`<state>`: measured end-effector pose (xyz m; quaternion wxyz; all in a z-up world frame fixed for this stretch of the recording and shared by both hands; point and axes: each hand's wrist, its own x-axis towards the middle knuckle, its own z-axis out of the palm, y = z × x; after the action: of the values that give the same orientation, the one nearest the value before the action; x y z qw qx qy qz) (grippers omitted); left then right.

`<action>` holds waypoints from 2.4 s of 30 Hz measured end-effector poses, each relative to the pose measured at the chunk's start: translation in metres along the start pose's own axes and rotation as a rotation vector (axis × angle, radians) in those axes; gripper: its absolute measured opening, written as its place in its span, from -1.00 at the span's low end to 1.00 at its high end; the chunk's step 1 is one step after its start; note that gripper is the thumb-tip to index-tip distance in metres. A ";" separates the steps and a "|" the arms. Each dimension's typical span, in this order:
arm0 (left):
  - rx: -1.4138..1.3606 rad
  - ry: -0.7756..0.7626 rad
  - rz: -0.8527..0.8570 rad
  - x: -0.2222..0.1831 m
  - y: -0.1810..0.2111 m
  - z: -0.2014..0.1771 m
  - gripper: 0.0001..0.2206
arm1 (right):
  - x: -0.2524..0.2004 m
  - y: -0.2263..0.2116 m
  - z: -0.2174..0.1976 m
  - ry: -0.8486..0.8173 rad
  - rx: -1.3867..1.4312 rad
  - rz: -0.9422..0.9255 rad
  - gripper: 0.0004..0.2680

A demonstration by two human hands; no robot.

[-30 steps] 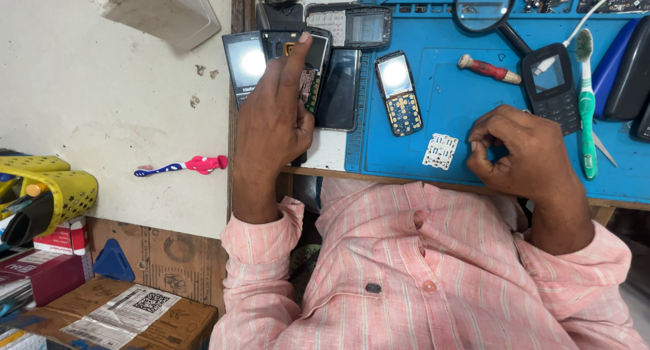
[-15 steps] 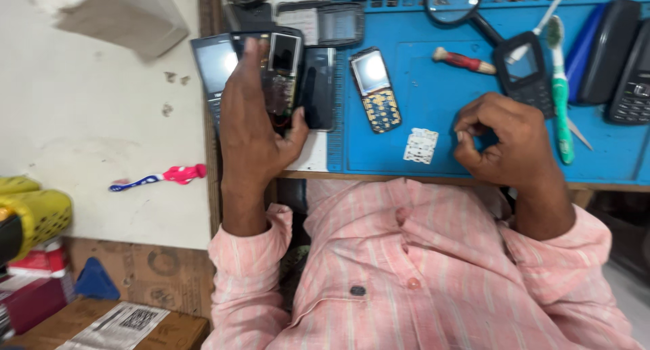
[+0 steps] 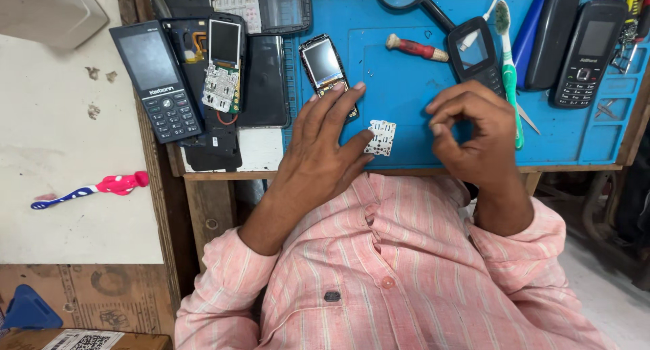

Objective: The person disassembles a feature phone, removes the keypad membrane, and uses a toothbrush to clean the keypad contacts. They then reattach the membrane and place the phone on the workbench.

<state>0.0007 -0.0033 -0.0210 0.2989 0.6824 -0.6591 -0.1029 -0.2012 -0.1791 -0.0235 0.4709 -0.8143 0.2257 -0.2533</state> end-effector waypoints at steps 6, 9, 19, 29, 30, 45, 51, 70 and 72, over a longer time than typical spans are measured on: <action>-0.010 -0.005 -0.010 -0.011 -0.004 0.008 -0.65 | 0.017 -0.009 0.015 -0.161 -0.157 -0.125 -0.92; -0.013 -0.007 -0.009 -0.011 -0.005 0.011 -0.63 | 0.023 -0.011 0.019 -0.173 -0.163 -0.114 -0.93; -0.073 0.026 0.054 -0.006 -0.014 0.010 -0.71 | 0.027 -0.008 0.024 -0.206 -0.229 -0.035 -0.89; -0.082 0.063 0.125 -0.003 -0.023 0.003 -0.83 | 0.028 -0.008 0.033 -0.213 -0.407 -0.146 -0.91; -0.080 0.068 0.125 -0.003 -0.024 0.004 -0.82 | 0.028 -0.007 0.034 -0.208 -0.448 -0.179 -0.91; -0.042 0.108 0.111 -0.008 -0.025 0.011 -0.84 | 0.023 -0.001 0.037 -0.193 -0.512 -0.252 -0.88; -0.060 0.107 0.108 -0.008 -0.026 0.011 -0.82 | 0.022 -0.005 0.032 -0.209 -0.480 -0.248 -0.87; -0.100 0.019 0.083 0.001 -0.021 0.006 -0.70 | -0.001 -0.015 -0.033 0.178 -0.600 -0.077 -0.89; -0.106 -0.011 0.081 0.005 -0.019 0.004 -0.66 | -0.012 -0.008 -0.060 0.297 -0.618 0.035 -0.92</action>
<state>0.0146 -0.0101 -0.0333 0.3351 0.6378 -0.6814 -0.1293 -0.2471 -0.2071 0.0072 0.1681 -0.8687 0.3717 -0.2809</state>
